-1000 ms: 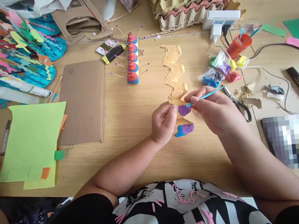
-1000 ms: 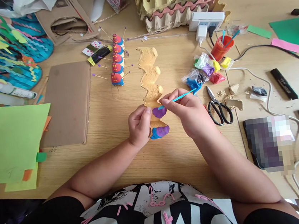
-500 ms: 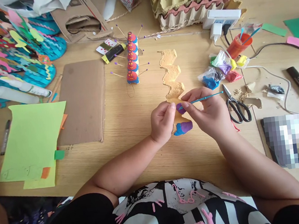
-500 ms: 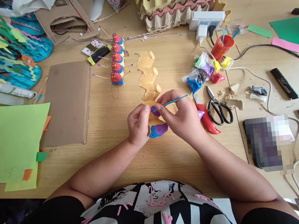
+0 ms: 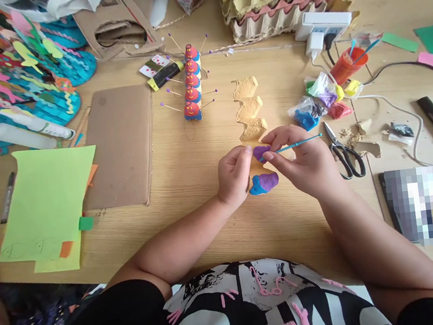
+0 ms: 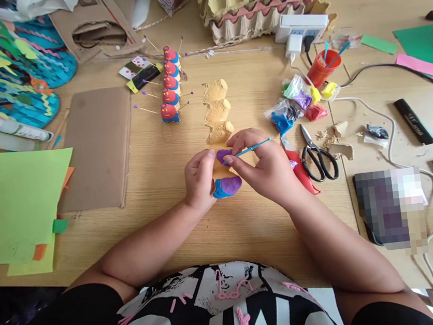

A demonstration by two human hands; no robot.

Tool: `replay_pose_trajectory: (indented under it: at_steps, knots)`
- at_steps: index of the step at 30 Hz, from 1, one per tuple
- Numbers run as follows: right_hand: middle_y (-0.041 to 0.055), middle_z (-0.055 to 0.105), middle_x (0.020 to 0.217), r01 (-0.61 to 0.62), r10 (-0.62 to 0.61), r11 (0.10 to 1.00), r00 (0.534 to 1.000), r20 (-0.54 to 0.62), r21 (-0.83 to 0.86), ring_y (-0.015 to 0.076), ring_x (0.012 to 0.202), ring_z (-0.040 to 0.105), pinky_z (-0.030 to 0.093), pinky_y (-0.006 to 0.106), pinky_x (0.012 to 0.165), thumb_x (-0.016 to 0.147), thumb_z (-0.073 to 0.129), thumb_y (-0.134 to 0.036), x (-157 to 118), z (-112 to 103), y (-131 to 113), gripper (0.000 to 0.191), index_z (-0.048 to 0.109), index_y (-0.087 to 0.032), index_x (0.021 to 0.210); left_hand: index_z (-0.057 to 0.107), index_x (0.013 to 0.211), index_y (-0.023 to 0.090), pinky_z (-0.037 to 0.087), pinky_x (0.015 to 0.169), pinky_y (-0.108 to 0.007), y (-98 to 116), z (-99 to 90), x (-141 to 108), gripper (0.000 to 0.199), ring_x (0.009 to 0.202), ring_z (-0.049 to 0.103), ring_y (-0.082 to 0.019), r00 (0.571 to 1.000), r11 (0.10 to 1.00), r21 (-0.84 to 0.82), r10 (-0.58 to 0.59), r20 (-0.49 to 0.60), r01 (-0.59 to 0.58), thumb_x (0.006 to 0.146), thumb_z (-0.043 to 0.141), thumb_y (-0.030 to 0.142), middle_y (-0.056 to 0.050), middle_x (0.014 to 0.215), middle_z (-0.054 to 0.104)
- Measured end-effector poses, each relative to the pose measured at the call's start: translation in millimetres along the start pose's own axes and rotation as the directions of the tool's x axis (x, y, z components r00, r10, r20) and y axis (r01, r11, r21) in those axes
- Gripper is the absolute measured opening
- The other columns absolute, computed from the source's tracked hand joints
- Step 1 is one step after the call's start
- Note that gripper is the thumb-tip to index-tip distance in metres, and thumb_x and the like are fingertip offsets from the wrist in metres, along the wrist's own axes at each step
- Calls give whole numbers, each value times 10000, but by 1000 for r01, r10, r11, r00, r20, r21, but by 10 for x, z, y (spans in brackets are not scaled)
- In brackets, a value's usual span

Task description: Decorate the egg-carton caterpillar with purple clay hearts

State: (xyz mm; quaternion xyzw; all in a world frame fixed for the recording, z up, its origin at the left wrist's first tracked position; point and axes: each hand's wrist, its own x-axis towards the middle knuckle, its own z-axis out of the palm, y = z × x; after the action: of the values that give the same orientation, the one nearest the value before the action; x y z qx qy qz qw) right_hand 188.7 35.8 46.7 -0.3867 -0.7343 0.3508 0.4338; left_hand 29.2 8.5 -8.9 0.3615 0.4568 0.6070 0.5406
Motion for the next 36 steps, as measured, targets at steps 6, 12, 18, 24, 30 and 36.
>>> replay_pose_trajectory:
  at_steps: [6, 12, 18, 24, 30, 36]
  knots:
    - [58, 785, 1050, 82, -88, 989, 995, -39, -119, 238, 1003, 755, 622, 432, 898, 972, 769, -204, -11, 52, 9, 185, 626, -266, 872, 677, 726, 200, 473, 621, -256, -37, -7, -3, 448, 650, 578, -129, 1000, 1000, -21, -3, -20, 3, 982, 711, 566, 6, 692, 643]
    - [60, 780, 1059, -4, 4, 1000, 1000, -16, -9, 237, 1021, 753, 622, 442, 956, 969, 805, -280, -15, 34, 2, 185, 640, -262, 888, 677, 719, 203, 504, 687, -259, -37, -16, 0, 413, 708, 617, -141, 999, 999, 1, 33, -4, -33, 998, 695, 507, 5, 695, 642]
    - [57, 780, 1041, -76, 78, 996, 996, -52, 43, 234, 998, 750, 625, 445, 938, 958, 835, -359, -14, 59, 42, 213, 664, -261, 875, 706, 734, 205, 509, 679, -271, 7, 14, -1, 431, 692, 611, -145, 1000, 1000, -19, -22, -11, 22, 988, 704, 554, 1, 690, 643]
    - [40, 796, 1098, -216, 234, 911, 972, -10, 352, 215, 1046, 762, 638, 421, 974, 920, 889, -500, 20, -28, 91, 302, 693, -271, 893, 726, 738, 202, 528, 632, -291, 160, 87, 26, 540, 676, 635, -157, 991, 990, -85, -117, -64, 112, 886, 789, 717, -30, 720, 694]
    - [61, 784, 1081, -92, 101, 974, 994, -31, 207, 239, 1069, 748, 611, 462, 1005, 955, 852, -491, -10, 25, 93, 270, 699, -271, 918, 831, 864, 190, 619, 788, -338, 298, 116, -4, 542, 890, 765, -231, 992, 992, -30, -125, -31, 125, 984, 690, 700, -103, 919, 818]
    - [68, 768, 1077, -49, 55, 994, 997, -62, 101, 245, 1060, 743, 610, 473, 1003, 994, 797, -500, -24, 68, 80, 271, 676, -270, 916, 824, 847, 194, 624, 775, -343, 357, 101, -9, 434, 868, 767, -239, 991, 991, 11, -130, -25, 131, 976, 752, 602, -105, 915, 826]
